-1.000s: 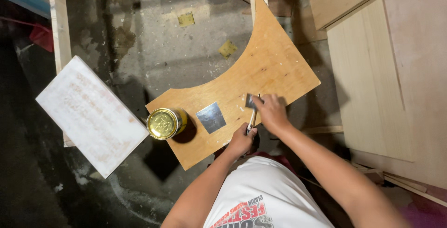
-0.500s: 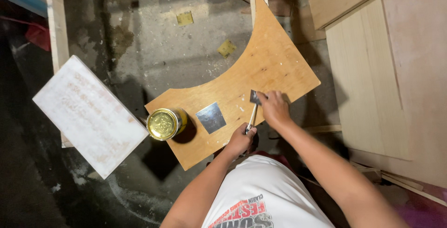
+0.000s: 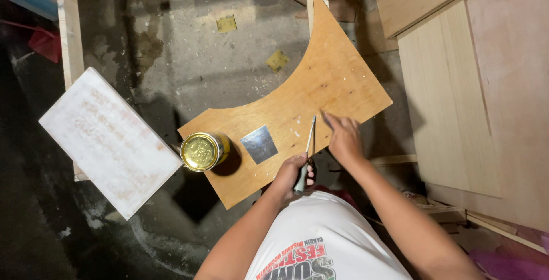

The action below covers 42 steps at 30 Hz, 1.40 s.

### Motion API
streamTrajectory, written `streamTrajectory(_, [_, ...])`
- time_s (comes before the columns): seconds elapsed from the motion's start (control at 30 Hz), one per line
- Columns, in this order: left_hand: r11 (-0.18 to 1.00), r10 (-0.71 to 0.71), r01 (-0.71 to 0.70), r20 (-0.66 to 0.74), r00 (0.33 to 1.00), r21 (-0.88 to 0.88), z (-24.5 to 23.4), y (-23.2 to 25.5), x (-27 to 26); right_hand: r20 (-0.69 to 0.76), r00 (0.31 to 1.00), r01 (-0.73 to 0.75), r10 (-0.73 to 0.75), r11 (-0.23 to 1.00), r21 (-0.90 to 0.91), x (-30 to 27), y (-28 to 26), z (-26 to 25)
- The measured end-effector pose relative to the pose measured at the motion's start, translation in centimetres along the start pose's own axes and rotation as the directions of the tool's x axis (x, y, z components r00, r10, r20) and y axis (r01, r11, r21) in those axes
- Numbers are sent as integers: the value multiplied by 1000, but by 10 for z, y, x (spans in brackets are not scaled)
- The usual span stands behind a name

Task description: The person applies wood putty from a tin onto small squares of sandpaper and then uses a putty knife to spread the putty across the surface of a rectangular wooden board.

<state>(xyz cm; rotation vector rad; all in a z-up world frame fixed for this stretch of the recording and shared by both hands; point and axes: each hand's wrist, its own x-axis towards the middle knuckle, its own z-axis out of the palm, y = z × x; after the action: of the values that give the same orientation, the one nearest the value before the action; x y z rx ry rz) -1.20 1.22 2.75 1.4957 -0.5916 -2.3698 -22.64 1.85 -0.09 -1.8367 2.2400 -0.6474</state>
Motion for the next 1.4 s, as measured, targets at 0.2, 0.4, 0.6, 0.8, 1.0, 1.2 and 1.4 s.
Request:
streamTrajectory(0.2, [979,-94,99,39,995,-180,-14,-4,11,93,967,244,-237,967,-77,-52,-39,19])
streamTrajectory(0.4, [944,-93,144,181,979,-296,-22,-1,13,89,986,145,-138,986,-80,-17,-15,46])
streamTrajectory(0.6, [931,-90,158,213,973,-328,-30,-10,22,161,987,45,-27,993,-105,12,-25,41])
streamTrajectory(0.8, [946,-66,126,205,976,-298,-36,-16,30,105,989,120,-106,984,-134,13,-20,36])
streamTrajectory(1.0, [942,-66,129,207,976,-309,-40,-16,26,160,981,127,-107,985,-120,8,-23,26])
streamTrajectory(1.2, [931,-78,152,226,971,-331,-45,-22,29,204,979,42,-21,994,-103,17,-16,35])
streamTrajectory(1.4, [916,-85,165,224,971,-367,-49,-26,33,254,967,37,-5,992,-123,18,-22,33])
